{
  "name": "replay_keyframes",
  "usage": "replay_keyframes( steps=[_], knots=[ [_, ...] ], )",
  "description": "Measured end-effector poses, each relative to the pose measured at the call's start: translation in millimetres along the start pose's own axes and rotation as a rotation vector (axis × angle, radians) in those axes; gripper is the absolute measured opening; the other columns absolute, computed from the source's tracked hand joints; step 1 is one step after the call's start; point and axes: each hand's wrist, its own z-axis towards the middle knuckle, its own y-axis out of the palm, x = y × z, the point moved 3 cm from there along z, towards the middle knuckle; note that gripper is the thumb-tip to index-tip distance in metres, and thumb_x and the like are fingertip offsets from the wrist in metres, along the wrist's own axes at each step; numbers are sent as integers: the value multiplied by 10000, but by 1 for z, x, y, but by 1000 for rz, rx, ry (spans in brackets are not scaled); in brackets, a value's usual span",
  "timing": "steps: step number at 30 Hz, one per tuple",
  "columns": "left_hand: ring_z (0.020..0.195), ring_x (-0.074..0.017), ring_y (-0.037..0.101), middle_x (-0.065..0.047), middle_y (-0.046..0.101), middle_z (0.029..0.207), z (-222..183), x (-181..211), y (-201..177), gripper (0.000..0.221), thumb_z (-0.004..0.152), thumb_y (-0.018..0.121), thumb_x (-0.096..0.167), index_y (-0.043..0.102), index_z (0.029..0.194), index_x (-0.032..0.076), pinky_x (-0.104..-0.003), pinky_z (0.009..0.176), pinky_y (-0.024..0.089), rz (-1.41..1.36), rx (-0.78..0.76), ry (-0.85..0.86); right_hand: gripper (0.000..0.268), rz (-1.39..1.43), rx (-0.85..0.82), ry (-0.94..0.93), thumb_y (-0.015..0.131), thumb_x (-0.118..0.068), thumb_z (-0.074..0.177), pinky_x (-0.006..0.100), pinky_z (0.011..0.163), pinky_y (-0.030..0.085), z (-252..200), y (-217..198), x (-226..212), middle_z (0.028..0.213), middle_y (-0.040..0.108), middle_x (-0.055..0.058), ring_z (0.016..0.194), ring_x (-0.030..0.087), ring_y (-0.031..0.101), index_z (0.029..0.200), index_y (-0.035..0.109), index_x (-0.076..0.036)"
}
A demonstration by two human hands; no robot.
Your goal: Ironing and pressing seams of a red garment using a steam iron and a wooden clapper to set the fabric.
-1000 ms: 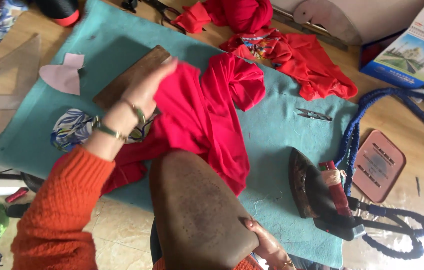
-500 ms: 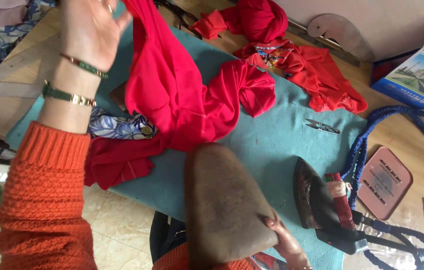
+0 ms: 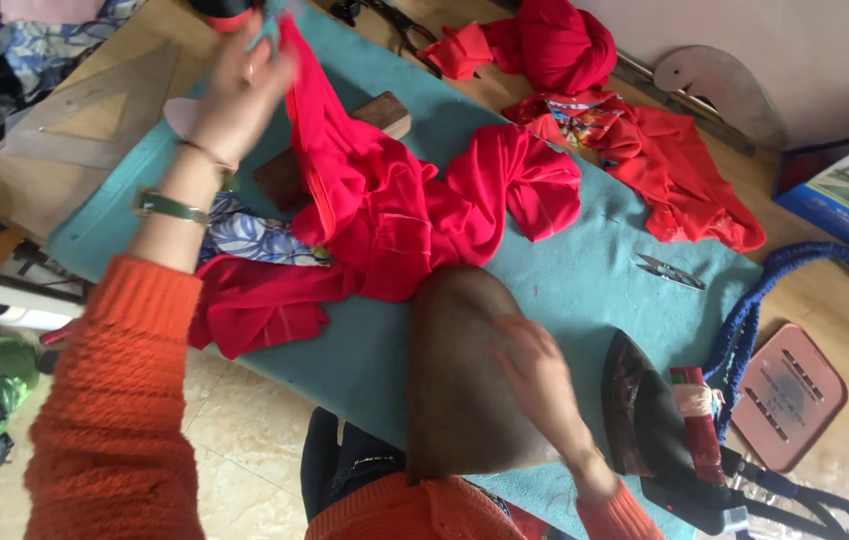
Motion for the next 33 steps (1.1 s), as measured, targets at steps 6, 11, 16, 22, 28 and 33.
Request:
replay_keyframes(
  steps=[6,11,16,22,28,33],
  knots=[
    [1058,-363,695,-97,736,1065,-62,-114,22,342,893,692,403,693,1164,195,-508,900,542,1030,-16,147,287,-15,-114,-596,609,-108,993,395,942,503,108,66,-85,1202,706,47,1191,262,639,1262,688,-169],
    [1042,-333,637,-68,686,979,-131,-230,76,282,830,693,321,583,1075,233,-506,880,530,1158,-112,119,241,-309,-151,-975,715,-128,847,438,932,494,166,142,-94,1289,651,40,1237,289,560,1072,733,-214],
    [1269,-276,565,-4,696,1202,-157,-197,95,477,878,673,478,568,1266,220,-516,981,479,944,-266,12,100,-163,-239,-1021,672,-329,931,398,915,471,214,155,-58,1099,621,-8,1177,244,564,943,675,-230],
    [872,-385,663,-167,644,752,-136,-99,96,405,910,682,519,660,859,118,-520,901,480,717,-261,347,490,604,-688,-470,625,-459,946,546,1026,474,212,-45,-85,1402,603,216,1259,383,603,1355,646,-190],
    [747,-155,650,-65,690,784,-141,31,90,264,937,702,317,703,1052,79,-326,714,492,494,-409,182,285,1182,-307,-140,594,-26,939,443,992,536,205,-168,4,1120,678,164,1072,317,689,1223,624,-35],
    [958,-74,699,2,755,1002,-143,51,98,198,972,668,248,703,1068,78,-243,829,541,366,-453,77,56,1233,-294,-161,655,-150,990,322,886,534,172,-214,39,993,739,66,867,168,691,1046,654,-145]
  ],
)
